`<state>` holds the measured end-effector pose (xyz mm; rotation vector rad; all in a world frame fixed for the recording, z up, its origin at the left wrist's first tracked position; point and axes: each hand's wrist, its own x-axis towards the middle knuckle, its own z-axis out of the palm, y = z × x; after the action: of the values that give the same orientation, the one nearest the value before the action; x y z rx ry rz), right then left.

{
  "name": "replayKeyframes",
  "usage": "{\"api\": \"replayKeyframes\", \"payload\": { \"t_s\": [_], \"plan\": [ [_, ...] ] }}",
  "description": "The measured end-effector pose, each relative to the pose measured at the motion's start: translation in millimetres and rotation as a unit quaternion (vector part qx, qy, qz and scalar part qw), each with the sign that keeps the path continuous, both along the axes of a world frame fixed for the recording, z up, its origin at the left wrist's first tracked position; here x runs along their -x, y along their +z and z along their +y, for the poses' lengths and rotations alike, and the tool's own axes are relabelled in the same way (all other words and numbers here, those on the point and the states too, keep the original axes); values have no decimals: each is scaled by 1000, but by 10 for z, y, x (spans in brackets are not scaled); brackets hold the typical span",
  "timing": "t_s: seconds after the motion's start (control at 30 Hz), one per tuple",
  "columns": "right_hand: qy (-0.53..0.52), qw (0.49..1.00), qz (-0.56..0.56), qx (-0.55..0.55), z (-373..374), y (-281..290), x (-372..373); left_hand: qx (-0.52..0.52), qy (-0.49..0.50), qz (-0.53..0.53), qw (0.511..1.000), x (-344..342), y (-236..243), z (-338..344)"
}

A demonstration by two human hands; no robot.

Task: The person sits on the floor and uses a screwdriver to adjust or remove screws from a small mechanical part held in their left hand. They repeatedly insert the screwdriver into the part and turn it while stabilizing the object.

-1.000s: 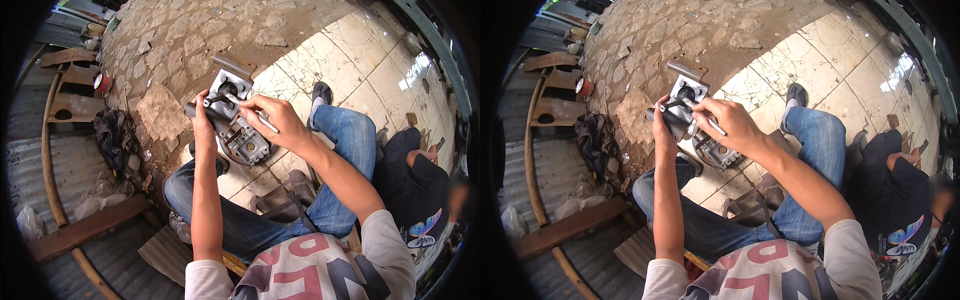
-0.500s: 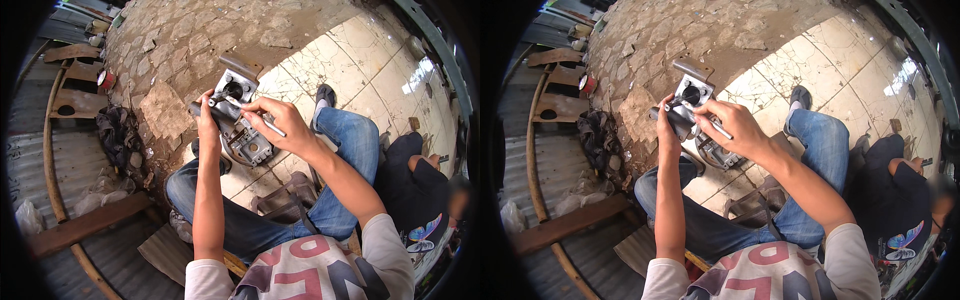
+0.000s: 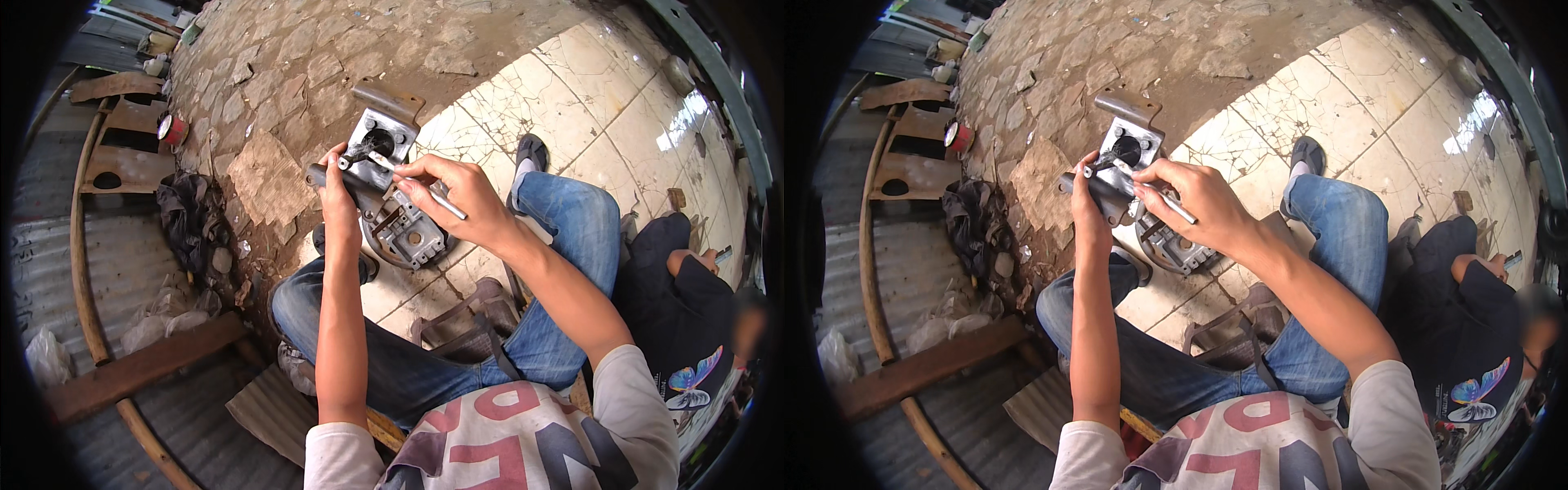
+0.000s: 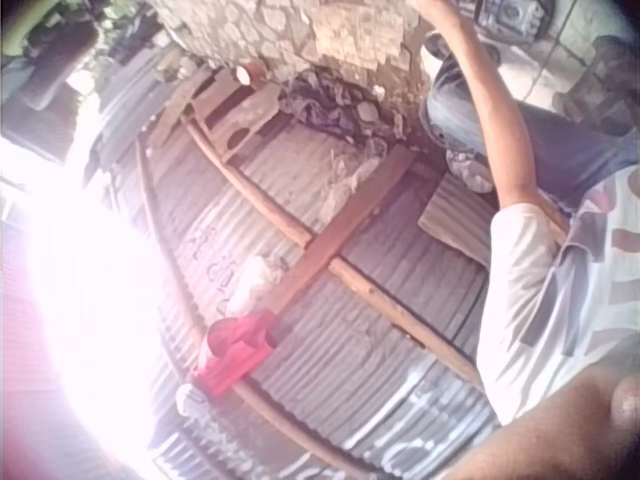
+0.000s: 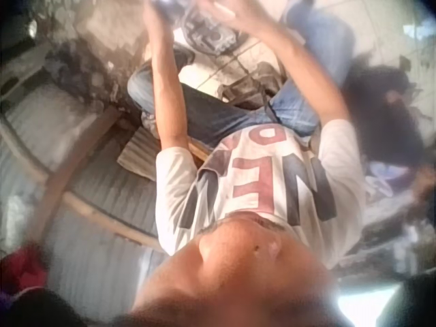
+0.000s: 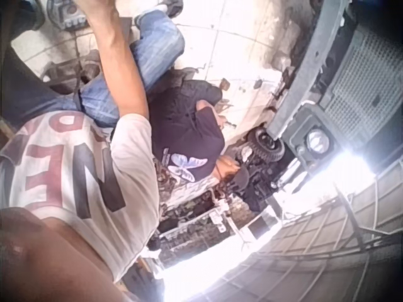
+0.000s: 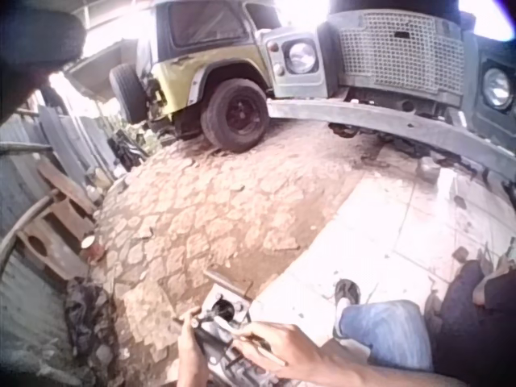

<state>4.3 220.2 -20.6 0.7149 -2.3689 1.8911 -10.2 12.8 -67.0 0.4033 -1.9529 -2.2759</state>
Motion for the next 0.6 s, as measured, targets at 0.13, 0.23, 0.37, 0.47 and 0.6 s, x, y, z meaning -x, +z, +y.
{"api": "replayKeyframes", "payload": {
  "t_s": [0.13,0.23,0.37,0.47,0.6],
  "plan": [
    [-8,999,-42,-3,20,-56,65,-23,2,-22,1000,-11,-16,-34],
    [25,999,-2,34,-13,85,-28,-13,3,-18,1000,-25,-7,-46],
    [-17,996,-74,51,23,-95,71,-20,5,-20,1000,2,4,-48],
    [10,998,5,69,-16,37,-34,-27,12,-19,999,-20,26,-31],
    [-14,1000,22,17,-13,-57,3,-76,13,-6,997,27,-16,-93]
  ]
}}
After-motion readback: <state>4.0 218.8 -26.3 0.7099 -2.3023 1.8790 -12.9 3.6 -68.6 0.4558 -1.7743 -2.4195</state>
